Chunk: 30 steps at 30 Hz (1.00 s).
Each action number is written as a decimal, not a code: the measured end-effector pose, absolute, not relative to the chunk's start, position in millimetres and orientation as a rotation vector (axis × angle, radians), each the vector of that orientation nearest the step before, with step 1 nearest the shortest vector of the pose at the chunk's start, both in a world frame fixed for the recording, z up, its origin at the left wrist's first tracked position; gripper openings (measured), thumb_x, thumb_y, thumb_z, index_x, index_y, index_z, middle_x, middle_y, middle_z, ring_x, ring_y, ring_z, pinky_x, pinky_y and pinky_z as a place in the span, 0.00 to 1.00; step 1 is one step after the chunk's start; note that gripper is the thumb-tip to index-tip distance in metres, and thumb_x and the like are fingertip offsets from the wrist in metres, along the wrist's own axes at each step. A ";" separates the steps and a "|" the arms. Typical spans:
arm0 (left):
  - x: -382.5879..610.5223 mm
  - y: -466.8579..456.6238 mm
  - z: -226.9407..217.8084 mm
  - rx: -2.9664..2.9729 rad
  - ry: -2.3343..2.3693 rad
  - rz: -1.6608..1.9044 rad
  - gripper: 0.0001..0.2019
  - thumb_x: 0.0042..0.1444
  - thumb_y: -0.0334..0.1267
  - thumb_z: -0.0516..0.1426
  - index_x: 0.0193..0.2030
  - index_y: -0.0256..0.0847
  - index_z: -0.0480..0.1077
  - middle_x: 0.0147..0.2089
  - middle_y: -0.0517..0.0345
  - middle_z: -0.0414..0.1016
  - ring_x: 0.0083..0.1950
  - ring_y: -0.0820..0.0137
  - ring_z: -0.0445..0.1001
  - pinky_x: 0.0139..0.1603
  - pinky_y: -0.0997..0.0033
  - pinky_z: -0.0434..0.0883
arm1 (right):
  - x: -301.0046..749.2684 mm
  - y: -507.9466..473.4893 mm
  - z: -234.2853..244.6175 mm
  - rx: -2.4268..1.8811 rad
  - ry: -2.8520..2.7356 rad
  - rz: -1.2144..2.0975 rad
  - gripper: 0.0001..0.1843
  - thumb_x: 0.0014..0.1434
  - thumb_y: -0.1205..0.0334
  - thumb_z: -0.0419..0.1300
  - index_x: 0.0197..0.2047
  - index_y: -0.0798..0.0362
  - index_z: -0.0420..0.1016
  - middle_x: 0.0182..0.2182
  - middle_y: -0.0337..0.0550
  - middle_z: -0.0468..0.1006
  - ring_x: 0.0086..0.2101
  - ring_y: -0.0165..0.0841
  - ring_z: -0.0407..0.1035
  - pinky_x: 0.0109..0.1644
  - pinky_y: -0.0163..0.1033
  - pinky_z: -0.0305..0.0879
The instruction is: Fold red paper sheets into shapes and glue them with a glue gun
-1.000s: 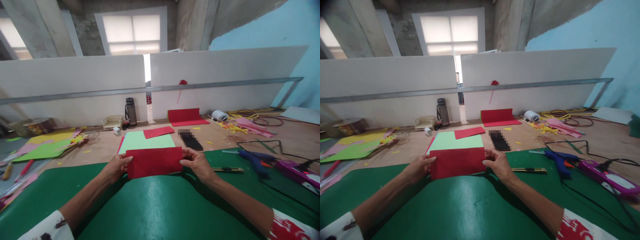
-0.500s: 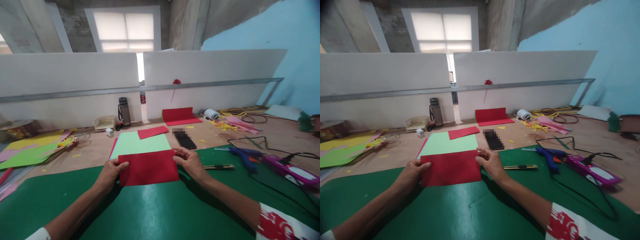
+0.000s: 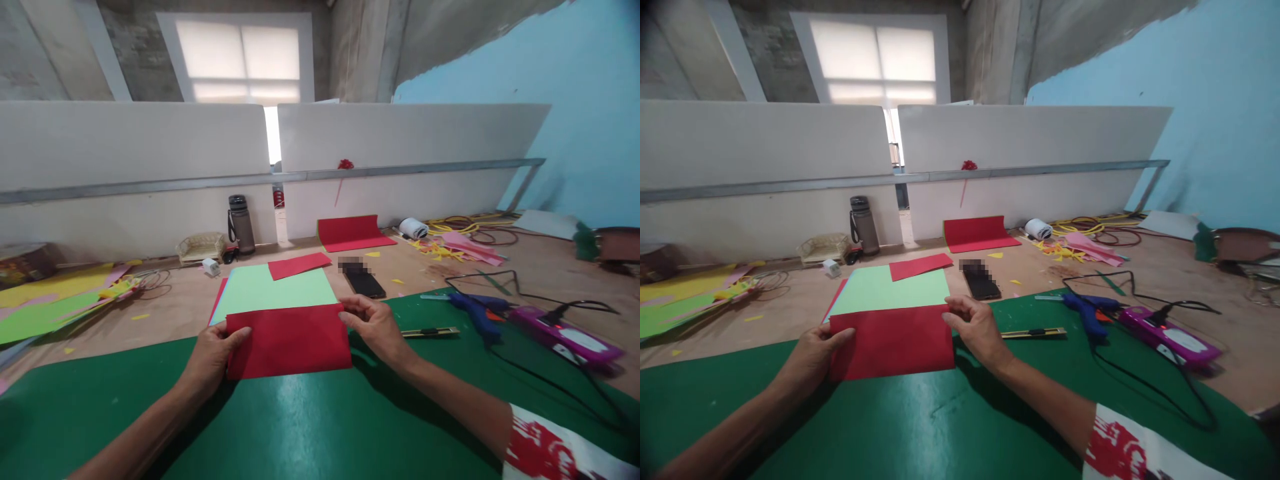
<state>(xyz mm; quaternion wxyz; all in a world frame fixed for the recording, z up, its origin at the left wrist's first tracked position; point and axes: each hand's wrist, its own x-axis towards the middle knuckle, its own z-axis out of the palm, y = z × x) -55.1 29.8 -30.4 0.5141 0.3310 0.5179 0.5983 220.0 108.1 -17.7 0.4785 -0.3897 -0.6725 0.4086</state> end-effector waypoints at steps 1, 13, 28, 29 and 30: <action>-52.4 29.6 -29.6 0.795 1.226 1.451 0.18 0.36 0.39 0.70 0.34 0.35 0.74 0.27 0.52 0.80 0.27 0.62 0.78 0.32 0.65 0.76 | 219.1 107.6 -16.4 -0.963 -1.670 0.967 0.19 0.48 0.55 0.63 0.42 0.55 0.78 0.37 0.49 0.81 0.38 0.40 0.75 0.44 0.45 0.70; -43.6 20.7 -11.1 0.896 0.957 1.432 0.31 0.50 0.65 0.53 0.37 0.34 0.74 0.38 0.44 0.79 0.42 0.57 0.77 0.41 0.63 0.72 | 219.5 106.8 7.7 -1.085 -1.759 0.987 0.12 0.46 0.52 0.62 0.27 0.53 0.77 0.25 0.42 0.78 0.27 0.35 0.70 0.29 0.35 0.65; -72.7 17.4 11.6 1.087 1.182 1.067 0.17 0.39 0.47 0.67 0.28 0.34 0.74 0.25 0.55 0.74 0.24 0.71 0.72 0.23 0.74 0.70 | 225.9 113.3 1.2 -1.031 -1.918 0.605 0.12 0.49 0.50 0.60 0.29 0.50 0.78 0.26 0.41 0.79 0.29 0.39 0.73 0.31 0.39 0.68; -73.7 17.4 12.2 1.102 1.196 1.046 0.17 0.39 0.46 0.68 0.28 0.34 0.75 0.25 0.55 0.74 0.24 0.71 0.71 0.24 0.74 0.71 | 225.8 112.7 1.7 -1.022 -1.923 0.576 0.12 0.49 0.50 0.60 0.29 0.50 0.78 0.26 0.41 0.80 0.29 0.39 0.73 0.31 0.39 0.68; -74.5 17.4 12.6 1.114 1.207 1.026 0.16 0.39 0.45 0.68 0.28 0.34 0.75 0.25 0.56 0.73 0.24 0.72 0.71 0.23 0.74 0.71 | 225.5 112.1 2.3 -1.011 -1.926 0.546 0.12 0.50 0.51 0.60 0.29 0.50 0.78 0.26 0.41 0.80 0.29 0.39 0.73 0.32 0.39 0.68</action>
